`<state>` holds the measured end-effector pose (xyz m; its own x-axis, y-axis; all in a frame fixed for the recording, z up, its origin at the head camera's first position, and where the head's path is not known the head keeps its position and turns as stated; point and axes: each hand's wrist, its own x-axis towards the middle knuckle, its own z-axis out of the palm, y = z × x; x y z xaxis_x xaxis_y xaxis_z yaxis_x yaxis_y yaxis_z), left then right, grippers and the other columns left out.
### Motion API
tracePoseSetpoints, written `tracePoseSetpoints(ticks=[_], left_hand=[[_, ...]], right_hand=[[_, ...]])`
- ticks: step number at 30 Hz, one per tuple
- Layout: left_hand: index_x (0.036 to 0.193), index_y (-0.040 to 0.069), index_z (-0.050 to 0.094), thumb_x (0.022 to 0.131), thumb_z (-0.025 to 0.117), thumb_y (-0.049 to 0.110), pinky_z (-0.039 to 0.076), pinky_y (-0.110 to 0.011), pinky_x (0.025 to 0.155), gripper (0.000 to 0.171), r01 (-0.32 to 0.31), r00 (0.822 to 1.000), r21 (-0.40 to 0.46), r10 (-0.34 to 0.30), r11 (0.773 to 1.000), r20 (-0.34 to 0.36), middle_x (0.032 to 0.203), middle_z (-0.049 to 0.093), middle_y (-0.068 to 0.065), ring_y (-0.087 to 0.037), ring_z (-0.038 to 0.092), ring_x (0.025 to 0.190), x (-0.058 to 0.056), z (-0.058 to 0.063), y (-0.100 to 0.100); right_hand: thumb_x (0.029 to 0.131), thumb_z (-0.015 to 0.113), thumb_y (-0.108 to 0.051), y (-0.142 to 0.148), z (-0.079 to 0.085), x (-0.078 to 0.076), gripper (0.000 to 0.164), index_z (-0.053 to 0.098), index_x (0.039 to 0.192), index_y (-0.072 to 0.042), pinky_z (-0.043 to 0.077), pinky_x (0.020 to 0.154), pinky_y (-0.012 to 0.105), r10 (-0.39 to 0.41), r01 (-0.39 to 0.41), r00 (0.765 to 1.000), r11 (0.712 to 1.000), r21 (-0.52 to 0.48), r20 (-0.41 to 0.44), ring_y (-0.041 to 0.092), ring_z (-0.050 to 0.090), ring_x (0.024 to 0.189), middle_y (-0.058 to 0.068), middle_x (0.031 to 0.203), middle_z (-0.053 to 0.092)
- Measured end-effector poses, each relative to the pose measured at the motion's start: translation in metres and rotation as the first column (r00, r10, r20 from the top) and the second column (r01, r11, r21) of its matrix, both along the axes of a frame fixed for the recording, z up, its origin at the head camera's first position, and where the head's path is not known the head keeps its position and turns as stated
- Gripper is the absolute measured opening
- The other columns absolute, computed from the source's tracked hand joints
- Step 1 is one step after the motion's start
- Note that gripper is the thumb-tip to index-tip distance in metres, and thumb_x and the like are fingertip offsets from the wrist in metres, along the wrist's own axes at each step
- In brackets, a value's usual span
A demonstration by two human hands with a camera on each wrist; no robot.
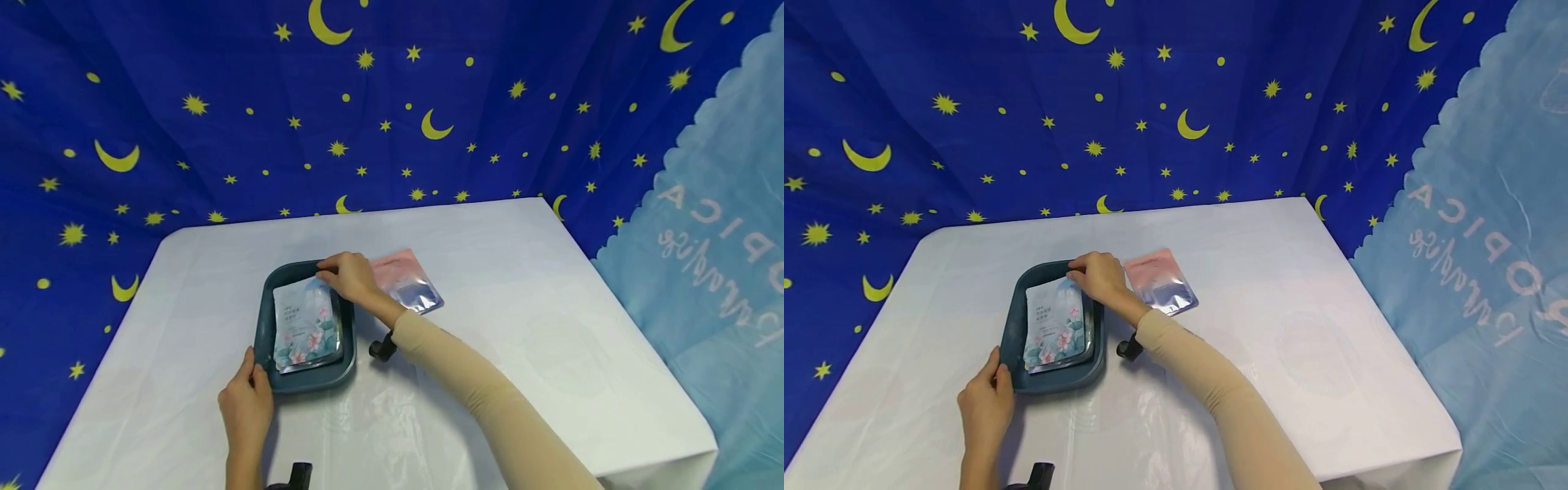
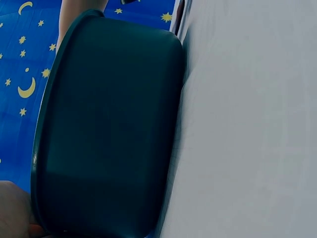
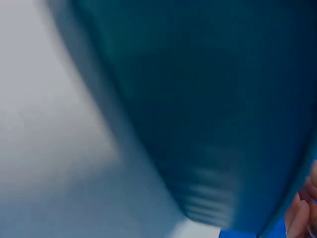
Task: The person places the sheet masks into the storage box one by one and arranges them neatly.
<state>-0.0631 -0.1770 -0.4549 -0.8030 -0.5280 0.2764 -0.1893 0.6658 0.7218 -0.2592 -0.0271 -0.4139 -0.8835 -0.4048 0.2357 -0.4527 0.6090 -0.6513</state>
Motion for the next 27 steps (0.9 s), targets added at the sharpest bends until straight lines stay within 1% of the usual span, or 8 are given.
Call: tracePoseSetpoints(ticks=[2, 6, 10, 13, 17, 21, 25, 27], left_hand=[[0.13, -0.012, 0.054, 0.095, 0.049, 0.0, 0.046, -0.064, 0.089, 0.038, 0.0, 1.0, 0.014, 0.0, 1.0, 0.023, 0.126, 0.055, -0.033, -0.052, 0.055, 0.115, -0.001, 0.001, 0.0], [0.132, -0.012, 0.053, 0.095, 0.048, 0.001, 0.044, -0.064, 0.093, 0.038, -0.009, 0.998, 0.033, 0.007, 0.999, 0.058, 0.129, 0.053, -0.032, -0.052, 0.052, 0.119, -0.001, 0.002, 0.0], [0.131, -0.012, 0.053, 0.095, 0.048, 0.0, 0.044, -0.064, 0.093, 0.038, -0.011, 0.998, 0.036, 0.009, 0.999, 0.062, 0.13, 0.053, -0.032, -0.052, 0.052, 0.119, -0.001, 0.003, -0.001], [0.132, -0.012, 0.052, 0.096, 0.048, 0.0, 0.044, -0.064, 0.093, 0.038, -0.006, 0.998, 0.035, 0.003, 0.999, 0.067, 0.131, 0.052, -0.032, -0.051, 0.052, 0.12, -0.001, 0.003, -0.001], [0.133, -0.011, 0.051, 0.097, 0.047, 0.001, 0.044, -0.063, 0.093, 0.039, -0.005, 0.997, 0.035, 0.002, 0.999, 0.076, 0.132, 0.052, -0.031, -0.05, 0.051, 0.121, -0.002, 0.004, -0.002], [0.133, -0.011, 0.052, 0.096, 0.047, 0.0, 0.044, -0.063, 0.093, 0.039, -0.005, 0.998, 0.027, 0.003, 1.0, 0.069, 0.131, 0.053, -0.031, -0.05, 0.052, 0.12, -0.001, 0.004, -0.002], [0.131, -0.013, 0.052, 0.096, 0.048, 0.0, 0.045, -0.063, 0.09, 0.038, 0.001, 0.999, 0.017, -0.002, 1.0, 0.054, 0.129, 0.054, -0.032, -0.051, 0.053, 0.118, -0.001, 0.003, -0.001], [0.131, -0.013, 0.052, 0.096, 0.048, -0.001, 0.046, -0.063, 0.09, 0.038, 0.003, 0.999, 0.014, -0.003, 1.0, 0.049, 0.128, 0.054, -0.033, -0.051, 0.054, 0.118, -0.001, 0.003, -0.001]], right_hand=[[0.091, 0.069, -0.027, 0.006, 0.002, -0.004, 0.025, 0.076, 0.112, -0.014, 0.052, 0.069, 0.02, -0.008, 0.009, 1.0, 1.0, 0.017, -0.02, 0.011, 0.071, 0.085, 0.0, 0.107, 0.076], [0.091, 0.069, -0.024, 0.024, 0.005, -0.016, 0.025, 0.075, 0.111, -0.01, 0.054, 0.068, 0.023, -0.015, 0.015, 1.0, 0.999, -0.03, -0.016, 0.016, 0.072, 0.083, 0.004, 0.106, 0.076], [0.09, 0.07, -0.023, 0.051, 0.004, -0.034, 0.026, 0.074, 0.113, -0.009, 0.056, 0.071, 0.028, -0.072, 0.072, 0.997, 0.997, -0.036, -0.001, 0.018, 0.073, 0.084, 0.005, 0.107, 0.076], [0.09, 0.07, -0.025, 0.075, 0.001, -0.05, 0.03, 0.073, 0.117, -0.012, 0.055, 0.076, 0.034, -0.141, 0.14, 0.989, 0.99, 0.009, 0.036, 0.018, 0.073, 0.089, 0.004, 0.11, 0.075], [0.09, 0.069, -0.027, 0.105, -0.007, -0.07, 0.036, 0.069, 0.124, -0.017, 0.054, 0.082, 0.04, -0.22, 0.208, 0.971, 0.971, 0.121, 0.095, 0.021, 0.07, 0.099, 0.004, 0.116, 0.073], [0.09, 0.067, -0.026, 0.126, -0.017, -0.085, 0.042, 0.063, 0.131, -0.018, 0.052, 0.089, 0.044, -0.243, 0.204, 0.959, 0.949, 0.24, 0.146, 0.028, 0.064, 0.113, 0.007, 0.123, 0.069], [0.091, 0.067, -0.024, 0.138, -0.026, -0.092, 0.047, 0.059, 0.136, -0.017, 0.048, 0.098, 0.046, -0.238, 0.171, 0.952, 0.934, 0.315, 0.191, 0.031, 0.058, 0.12, 0.012, 0.129, 0.064], [0.091, 0.068, -0.023, 0.141, -0.03, -0.094, 0.049, 0.057, 0.138, -0.015, 0.046, 0.101, 0.045, -0.229, 0.153, 0.951, 0.932, 0.328, 0.209, 0.031, 0.057, 0.121, 0.015, 0.129, 0.063]])
